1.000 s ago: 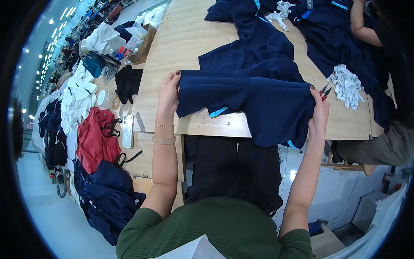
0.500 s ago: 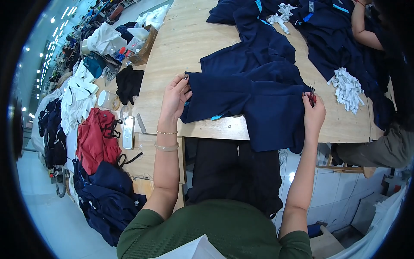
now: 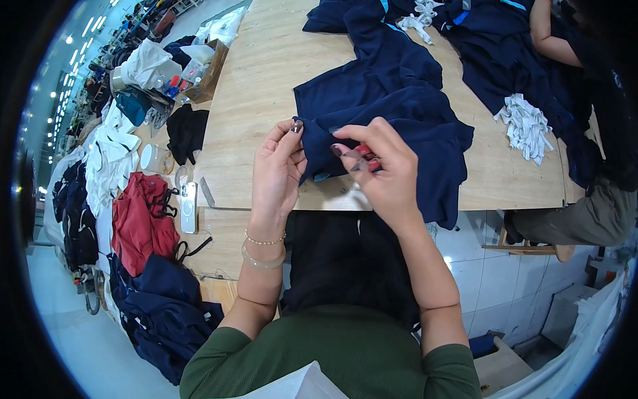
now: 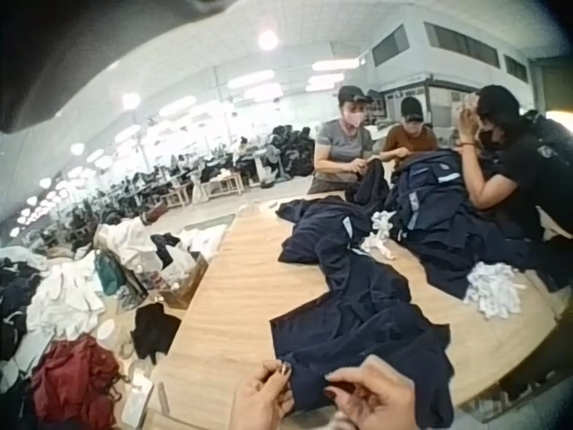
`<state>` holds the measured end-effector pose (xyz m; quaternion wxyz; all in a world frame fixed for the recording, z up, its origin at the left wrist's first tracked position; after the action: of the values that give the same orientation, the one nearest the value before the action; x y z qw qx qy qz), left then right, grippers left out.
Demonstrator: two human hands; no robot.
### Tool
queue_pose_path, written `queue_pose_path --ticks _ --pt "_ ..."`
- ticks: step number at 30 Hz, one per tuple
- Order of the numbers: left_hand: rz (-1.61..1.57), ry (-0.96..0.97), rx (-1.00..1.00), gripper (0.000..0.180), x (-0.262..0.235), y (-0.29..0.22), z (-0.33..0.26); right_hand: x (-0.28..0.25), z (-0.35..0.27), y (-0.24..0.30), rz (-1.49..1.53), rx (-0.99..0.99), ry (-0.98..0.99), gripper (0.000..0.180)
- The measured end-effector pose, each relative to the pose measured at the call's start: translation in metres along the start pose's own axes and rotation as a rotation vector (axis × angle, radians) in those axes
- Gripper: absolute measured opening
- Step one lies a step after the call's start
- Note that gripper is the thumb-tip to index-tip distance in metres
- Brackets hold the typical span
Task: Trimming loose threads from blue garments using thread snips in a factory environment.
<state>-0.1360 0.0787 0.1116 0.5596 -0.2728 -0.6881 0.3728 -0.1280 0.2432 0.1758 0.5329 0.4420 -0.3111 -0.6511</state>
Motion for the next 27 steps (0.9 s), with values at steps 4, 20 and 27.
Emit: queue_pose_path --ticks 4,20,27 --pt "0.023 0.022 0.096 0.008 0.015 -0.008 -0.014 0.003 -0.001 0.010 -0.079 -0.098 -0.082 0.022" --pt "0.102 0.068 0.216 0.011 0.025 -0.013 -0.029 -0.007 -0.004 0.021 -0.218 -0.249 -0.116 0.022" --pt "0.223 0.083 0.241 0.012 0.026 -0.015 -0.032 -0.008 -0.008 0.012 -0.183 -0.181 -0.153 0.020"
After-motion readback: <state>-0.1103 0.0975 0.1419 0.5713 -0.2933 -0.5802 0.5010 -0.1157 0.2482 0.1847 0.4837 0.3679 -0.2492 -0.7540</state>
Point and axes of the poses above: each hand's wrist, its own z-axis towards the middle knuckle, its own x-axis out of the palm, y = z × x, the point moved 7 cm from there along z, towards the middle knuckle, and after that the axes turned 9 degrees about x, right-handed, at the moved point
